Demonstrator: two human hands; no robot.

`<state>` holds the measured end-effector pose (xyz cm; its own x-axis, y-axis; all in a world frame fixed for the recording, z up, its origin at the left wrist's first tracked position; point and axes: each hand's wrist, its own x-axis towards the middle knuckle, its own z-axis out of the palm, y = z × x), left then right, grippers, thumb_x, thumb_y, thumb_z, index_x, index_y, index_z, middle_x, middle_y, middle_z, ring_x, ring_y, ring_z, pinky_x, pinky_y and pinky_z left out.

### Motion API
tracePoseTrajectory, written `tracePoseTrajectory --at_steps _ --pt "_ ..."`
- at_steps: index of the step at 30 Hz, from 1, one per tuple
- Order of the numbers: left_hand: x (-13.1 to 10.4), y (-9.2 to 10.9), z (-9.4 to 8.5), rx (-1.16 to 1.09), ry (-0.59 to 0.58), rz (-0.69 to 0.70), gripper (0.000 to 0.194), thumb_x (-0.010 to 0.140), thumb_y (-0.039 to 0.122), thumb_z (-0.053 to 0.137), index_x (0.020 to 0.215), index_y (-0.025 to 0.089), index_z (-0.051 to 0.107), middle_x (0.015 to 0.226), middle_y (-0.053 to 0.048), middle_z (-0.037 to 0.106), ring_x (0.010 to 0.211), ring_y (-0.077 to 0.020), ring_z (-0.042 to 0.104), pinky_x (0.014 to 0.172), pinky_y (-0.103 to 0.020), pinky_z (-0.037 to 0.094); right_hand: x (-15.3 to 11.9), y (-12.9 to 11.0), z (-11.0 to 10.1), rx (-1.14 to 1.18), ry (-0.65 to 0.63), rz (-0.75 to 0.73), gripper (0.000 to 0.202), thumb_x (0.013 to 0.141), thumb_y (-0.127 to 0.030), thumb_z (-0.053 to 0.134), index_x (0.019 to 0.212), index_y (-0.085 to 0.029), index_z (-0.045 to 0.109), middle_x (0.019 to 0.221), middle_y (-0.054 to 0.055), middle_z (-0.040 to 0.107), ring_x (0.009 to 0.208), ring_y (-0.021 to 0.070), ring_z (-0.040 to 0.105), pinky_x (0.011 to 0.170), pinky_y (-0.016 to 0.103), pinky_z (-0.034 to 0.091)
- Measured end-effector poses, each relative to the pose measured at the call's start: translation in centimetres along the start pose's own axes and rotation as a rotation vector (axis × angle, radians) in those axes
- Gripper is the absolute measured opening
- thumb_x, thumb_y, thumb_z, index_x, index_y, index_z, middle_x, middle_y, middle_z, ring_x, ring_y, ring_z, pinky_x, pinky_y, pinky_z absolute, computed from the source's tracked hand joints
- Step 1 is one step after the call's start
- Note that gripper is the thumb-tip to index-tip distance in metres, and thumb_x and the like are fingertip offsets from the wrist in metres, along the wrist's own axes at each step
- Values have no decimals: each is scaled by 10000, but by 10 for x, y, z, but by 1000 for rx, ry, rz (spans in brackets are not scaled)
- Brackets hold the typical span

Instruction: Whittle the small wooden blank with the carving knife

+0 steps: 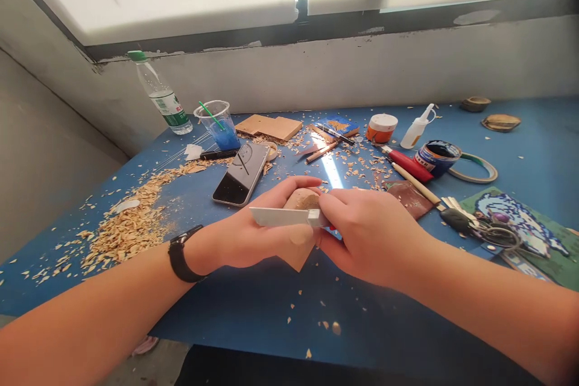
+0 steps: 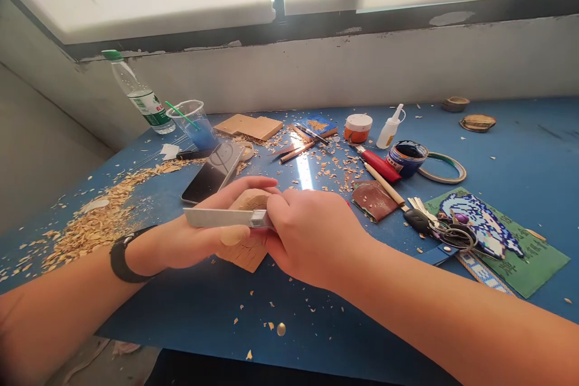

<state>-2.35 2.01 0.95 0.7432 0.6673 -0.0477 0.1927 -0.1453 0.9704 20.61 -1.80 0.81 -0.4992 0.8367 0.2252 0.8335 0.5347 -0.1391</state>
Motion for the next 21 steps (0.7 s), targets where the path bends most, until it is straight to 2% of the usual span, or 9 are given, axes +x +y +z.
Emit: tracePoseTrajectory --at_steps 2,4,6,7,11,14,16,21 --pt "0 -1 1 126 -2 89 833 959 402 733 1644 294 271 1473 -139 607 1330 -334 621 979 -419 584 -1 1 -4 -14 24 -67 287 1017 -436 534 920 -191 650 821 65 684 669 210 574 590 331 227" --pt "1 -1 1 193 -37 161 908 946 363 724 1665 263 179 1283 -108 713 1235 -316 675 1015 -457 571 -1 2 -7 -32 40 -103 302 1013 -449 548 878 -195 638 783 60 673 637 200 556 574 324 216" --pt "3 3 2 217 -88 168 798 948 346 685 1609 223 254 949 -27 746 959 -272 732 916 -449 590 -2 1 -10 -42 46 -108 292 1001 -449 577 868 -196 634 765 52 672 616 192 547 564 316 208" --pt "3 6 3 226 -93 146 674 948 339 657 1536 210 354 876 -10 728 835 -249 718 838 -429 594 -2 0 -11 -46 44 -104 277 995 -437 589 867 -196 634 760 48 674 610 188 545 562 313 207" --pt "6 21 6 313 -94 107 518 910 337 682 1367 204 477 950 -36 722 841 -238 678 773 -395 574 -1 -3 -14 -117 21 -75 209 973 -346 614 828 -196 627 736 45 667 604 184 544 556 307 197" --pt "9 26 7 286 -95 103 444 944 366 660 1327 225 484 864 -14 679 729 -203 626 628 -341 510 0 -2 -17 -194 26 -80 164 950 -295 625 823 -190 629 716 47 657 599 184 538 559 313 175" --pt "13 25 7 247 -74 151 430 964 390 658 1330 239 491 821 -4 637 689 -189 590 592 -330 477 1 1 -20 -227 54 -102 129 951 -258 598 856 -182 642 722 47 659 609 185 546 564 317 165" --pt "23 9 10 121 -38 247 453 968 368 675 1371 273 491 870 -8 592 717 -177 563 624 -340 492 2 5 -21 -310 95 -132 121 946 -183 547 891 -177 655 749 51 672 631 197 579 566 327 167"
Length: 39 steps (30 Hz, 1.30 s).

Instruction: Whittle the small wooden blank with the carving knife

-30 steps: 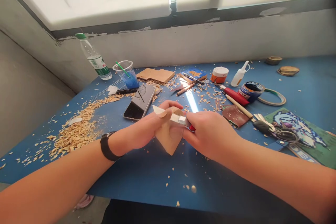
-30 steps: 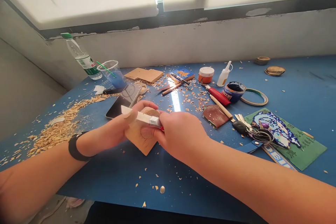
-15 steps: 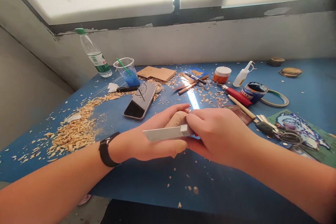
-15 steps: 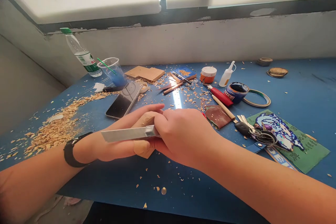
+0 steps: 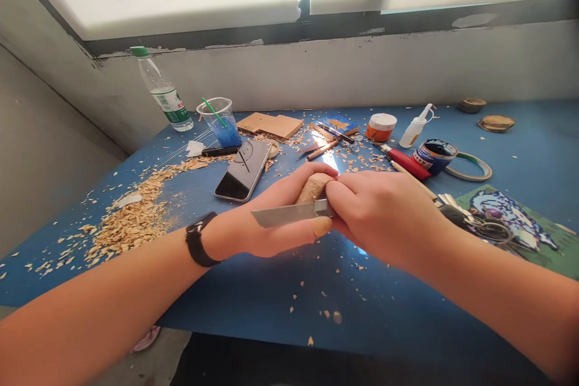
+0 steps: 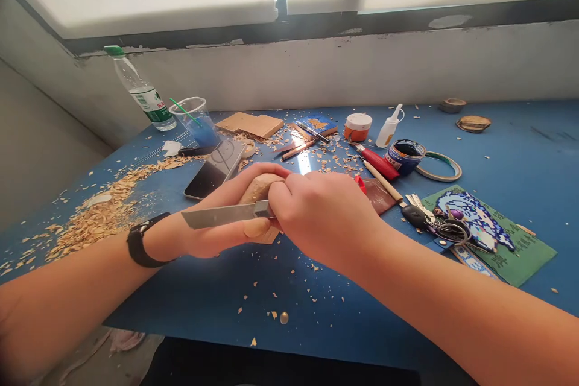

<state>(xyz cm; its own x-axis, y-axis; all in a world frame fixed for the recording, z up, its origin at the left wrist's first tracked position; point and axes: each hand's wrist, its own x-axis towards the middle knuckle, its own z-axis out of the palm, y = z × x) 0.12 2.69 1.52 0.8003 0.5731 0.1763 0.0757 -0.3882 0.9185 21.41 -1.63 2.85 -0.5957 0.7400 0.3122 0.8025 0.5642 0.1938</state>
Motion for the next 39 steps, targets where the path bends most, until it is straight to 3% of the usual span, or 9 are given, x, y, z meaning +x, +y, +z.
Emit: tracePoseTrajectory --at_steps 7,11,14,22,26,29,32,36,39 --pt "0 -10 11 -123 148 -133 584 893 312 718 1426 298 481 955 -29 639 728 -192 608 594 -333 522 1 -3 4 -11 -84 86 110 926 -188 559 898 -170 663 736 56 676 596 203 585 548 318 179" --pt "-1 -2 12 -20 182 -91 566 915 376 734 1411 238 499 1124 -87 695 903 -249 676 734 -391 575 1 -10 5 -35 -99 146 62 869 -168 588 854 -190 644 679 44 630 596 221 596 536 312 175" --pt "-2 0 12 41 208 -32 558 942 414 725 1408 203 500 1147 -104 690 927 -251 675 806 -414 570 0 -13 6 -42 -108 183 71 855 -154 585 823 -202 626 666 42 608 584 219 583 524 308 178" --pt "-4 -9 18 13 314 14 520 942 413 761 1355 222 509 1261 -116 629 1092 -263 632 862 -378 562 2 -19 8 -34 -108 240 102 832 -110 592 798 -202 620 653 35 603 530 167 536 503 301 168" --pt "-3 -12 22 -48 359 -56 589 901 436 809 1347 216 494 1181 -84 602 1002 -227 614 823 -364 554 4 -25 7 -48 -187 300 121 845 -86 587 796 -195 605 635 38 596 550 190 588 504 293 163" --pt "-3 -14 19 -111 345 -90 595 904 432 810 1359 228 485 1177 -74 597 969 -212 618 786 -346 557 4 -24 7 -51 -240 302 112 872 -88 585 821 -185 606 678 52 627 584 202 623 513 301 157" --pt "-2 -13 14 -120 259 -68 535 945 430 771 1371 242 508 1279 -100 610 1057 -241 648 841 -366 573 5 -16 5 -11 -228 222 31 915 -151 615 897 -173 628 759 62 678 606 197 626 523 305 170" --pt "-1 -8 9 -95 129 -86 553 995 451 701 1448 240 464 974 -43 668 837 -207 656 767 -375 553 7 -3 -4 -2 -221 95 115 977 -272 606 972 -165 650 795 77 698 632 219 620 532 320 188" --pt "1 -4 11 -65 142 -86 563 986 453 706 1440 220 467 910 -25 660 776 -191 631 731 -366 531 10 0 -8 -60 -218 93 126 974 -251 582 993 -158 665 791 82 701 647 234 629 538 332 194"
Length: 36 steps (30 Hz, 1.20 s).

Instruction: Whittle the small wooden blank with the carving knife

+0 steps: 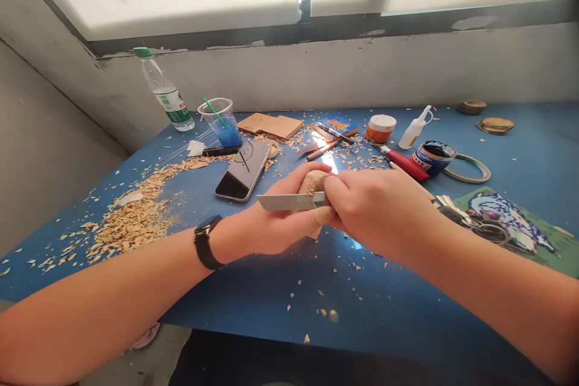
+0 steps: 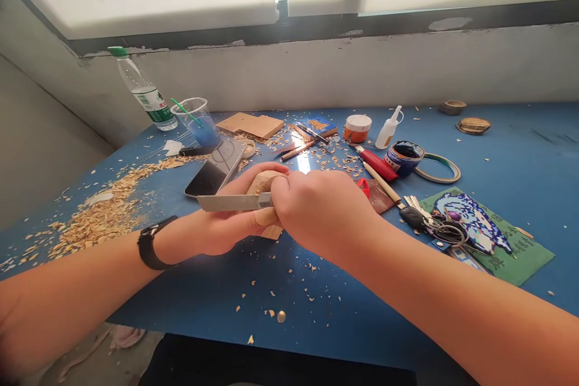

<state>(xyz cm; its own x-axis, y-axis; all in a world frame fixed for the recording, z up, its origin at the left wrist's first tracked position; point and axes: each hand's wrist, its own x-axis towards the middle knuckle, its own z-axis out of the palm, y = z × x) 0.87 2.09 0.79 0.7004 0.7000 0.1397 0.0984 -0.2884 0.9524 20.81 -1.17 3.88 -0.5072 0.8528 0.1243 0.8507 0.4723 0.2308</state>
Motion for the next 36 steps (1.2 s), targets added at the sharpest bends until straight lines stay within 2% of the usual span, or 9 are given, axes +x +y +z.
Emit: tracePoseTrajectory --at_steps 5,9,14,16,22,31,36 --pt "1 6 4 68 101 -12 532 948 420 732 1374 192 510 1136 -84 677 925 -219 652 785 -373 539 4 -6 2 -70 -14 63 128 943 -193 554 972 -158 674 760 78 685 628 231 626 521 328 192" --pt "1 6 3 141 129 -5 507 955 395 711 1362 163 517 1251 -124 646 1088 -257 629 880 -391 549 2 -11 8 -47 16 119 72 904 -190 596 914 -163 662 710 53 645 602 209 602 507 314 169" --pt "4 -2 5 99 157 31 422 963 390 726 1291 201 541 1235 -103 635 1108 -255 632 967 -417 546 -1 -17 12 -17 -6 198 64 893 -138 592 878 -156 652 728 58 650 623 201 628 504 302 156" --pt "6 -5 6 45 169 18 395 952 388 748 1252 212 560 1187 -87 645 1084 -247 640 958 -412 542 -1 -19 13 -20 -29 217 81 899 -114 584 896 -150 656 740 63 655 621 195 631 498 301 151" --pt "3 -1 11 -50 210 -85 499 902 343 796 1287 216 504 1155 -70 651 975 -217 642 824 -375 546 -3 -23 12 -2 -115 225 93 889 -85 592 894 -154 655 718 63 615 619 189 602 502 299 174" --pt "0 5 14 -4 246 -94 541 858 375 845 1261 245 510 1202 -64 590 1063 -245 607 835 -381 532 -9 -27 5 38 -227 182 212 895 -18 518 808 -184 618 798 68 590 693 193 606 522 326 200" --pt "0 3 14 -36 254 -133 549 879 368 836 1298 263 497 1298 -80 579 1120 -265 615 781 -357 542 -9 -27 4 48 -259 219 213 892 -1 523 834 -182 620 803 52 584 693 177 603 518 319 204"
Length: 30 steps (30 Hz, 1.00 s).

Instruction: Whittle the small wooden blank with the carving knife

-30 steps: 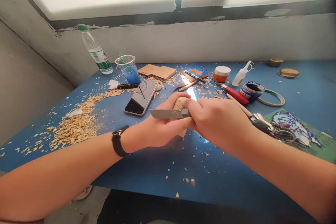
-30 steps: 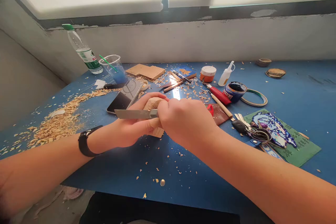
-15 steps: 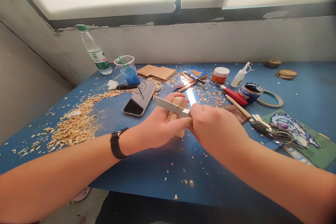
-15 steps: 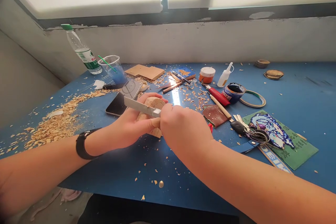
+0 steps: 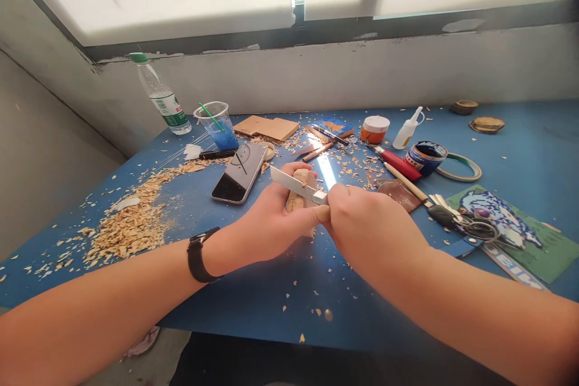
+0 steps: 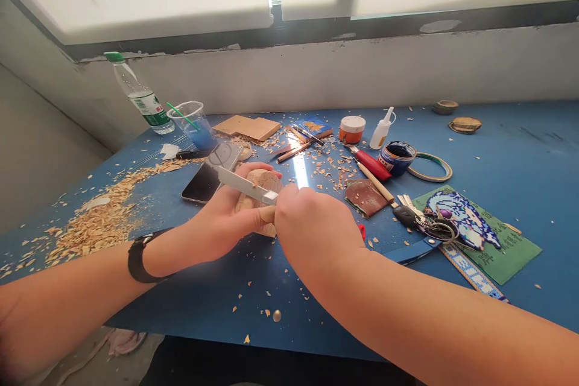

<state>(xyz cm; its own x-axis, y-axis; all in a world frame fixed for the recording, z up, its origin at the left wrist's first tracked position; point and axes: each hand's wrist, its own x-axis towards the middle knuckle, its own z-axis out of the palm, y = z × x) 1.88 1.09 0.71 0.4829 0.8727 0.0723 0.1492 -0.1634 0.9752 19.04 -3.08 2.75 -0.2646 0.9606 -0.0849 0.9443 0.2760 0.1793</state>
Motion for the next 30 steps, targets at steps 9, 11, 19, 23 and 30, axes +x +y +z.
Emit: tracePoseTrajectory --at_steps 9,11,19,23,30 --pt "1 -3 -2 -25 -17 0 597 882 434 844 1324 247 489 1286 -88 611 1138 -271 640 921 -418 565 3 3 1 136 48 37 91 990 -157 571 941 -180 644 799 61 651 629 175 597 516 321 195" --pt "0 -3 -8 -86 -93 -24 608 919 455 799 1380 269 450 1316 -91 606 1115 -269 665 941 -440 570 6 7 2 182 74 2 138 1040 -273 565 999 -175 653 838 72 687 626 183 601 521 327 192" --pt "-8 -8 -31 -194 -186 -79 737 902 816 615 1429 339 417 1311 -86 600 1085 -282 682 857 -393 599 24 21 11 270 324 -206 365 1019 -486 650 1202 -171 673 900 65 740 684 203 618 571 328 191" --pt "-6 -8 -28 -219 -165 -77 780 850 852 642 1402 350 417 1371 -92 592 1080 -296 687 775 -368 612 31 18 18 287 373 -227 400 1028 -544 621 1225 -200 674 925 45 737 715 185 607 575 322 211" --pt "-3 -6 -28 -257 -142 4 668 834 697 779 1325 338 503 1584 -72 485 1178 -315 645 763 -334 601 33 16 25 311 412 -260 452 1011 -524 649 1331 -204 651 955 39 744 738 186 622 581 318 223"
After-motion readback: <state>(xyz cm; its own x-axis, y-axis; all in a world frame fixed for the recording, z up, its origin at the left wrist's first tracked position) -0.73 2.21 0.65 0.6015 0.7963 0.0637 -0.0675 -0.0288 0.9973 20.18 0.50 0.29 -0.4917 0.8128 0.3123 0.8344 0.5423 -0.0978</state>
